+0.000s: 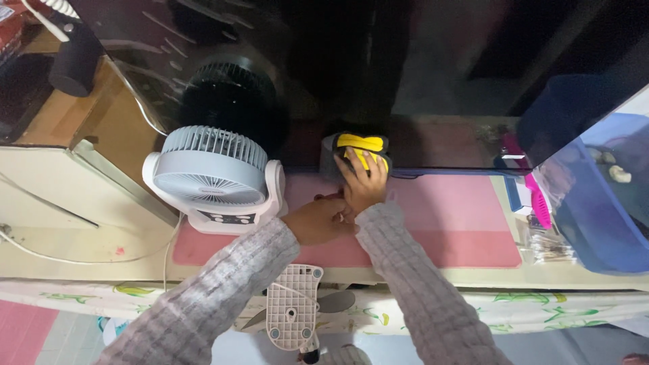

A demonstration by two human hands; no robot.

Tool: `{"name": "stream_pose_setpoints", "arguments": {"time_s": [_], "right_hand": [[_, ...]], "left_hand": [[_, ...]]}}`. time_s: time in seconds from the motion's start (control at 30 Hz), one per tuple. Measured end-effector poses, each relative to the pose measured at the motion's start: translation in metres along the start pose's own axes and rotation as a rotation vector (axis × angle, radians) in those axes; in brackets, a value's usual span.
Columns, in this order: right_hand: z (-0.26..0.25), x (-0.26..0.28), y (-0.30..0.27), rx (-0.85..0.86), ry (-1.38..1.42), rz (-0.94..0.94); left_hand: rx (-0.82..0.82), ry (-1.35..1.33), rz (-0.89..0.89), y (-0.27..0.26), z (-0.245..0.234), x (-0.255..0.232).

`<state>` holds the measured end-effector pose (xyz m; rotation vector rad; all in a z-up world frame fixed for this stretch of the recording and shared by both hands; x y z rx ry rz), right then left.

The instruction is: Cleaning a small desk fan and a television screen with a cloth.

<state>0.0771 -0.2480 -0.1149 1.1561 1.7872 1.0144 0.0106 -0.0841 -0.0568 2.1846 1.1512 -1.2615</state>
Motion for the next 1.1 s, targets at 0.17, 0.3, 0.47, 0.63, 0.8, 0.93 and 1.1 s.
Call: {"name": "stream_pose_setpoints", "arguments": {"time_s": [0.17,0.3,0.47,0.63,0.8,0.93,1.1], "right_hand": [[-0.014,-0.091,0.001,0.169,-0.093,0.096],[-0.033,-0.177,0.001,-0.111,-0.078,0.634],[-0.002,-0.133,-0.007,-0.25,0.149,0.529],[-0.019,-0.111,0.012,0.195,-0.141,0.19],[-0.031,-0.211,0.046,0.283,1.304,0.504],[-0.085,-0.23,0.073,-0.087,-0.374,0.075],[-0.059,-0.226,-0.02,0.256,-0.146,-0.772]], "left_hand": [[-0.002,-0.018,0.06,0.011,0.003,0.006],[-0.001,-0.007,0.164,0.022,0.0,-0.005],[-0.015,-0.102,-0.063,0.055,0.006,-0.013],[-0.335,-0.14,0.212,0.09,0.005,-0.004],[-0.662,-0.301,0.183,0.102,0.013,-0.011],[-0.55,-0.415,0.188,0.104,0.02,-0.045],[-0.398,-0.307,0.038,0.125,0.051,-0.036]]}}
Point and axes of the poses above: each hand's wrist, its own y-axis towards the middle knuckle, its own z-axis out of the palm, x = y × z, the point moved 1 cm from there along y, towards the middle knuckle, and after that the axes turned 11 degrees about -y, right-handed, at the moved point
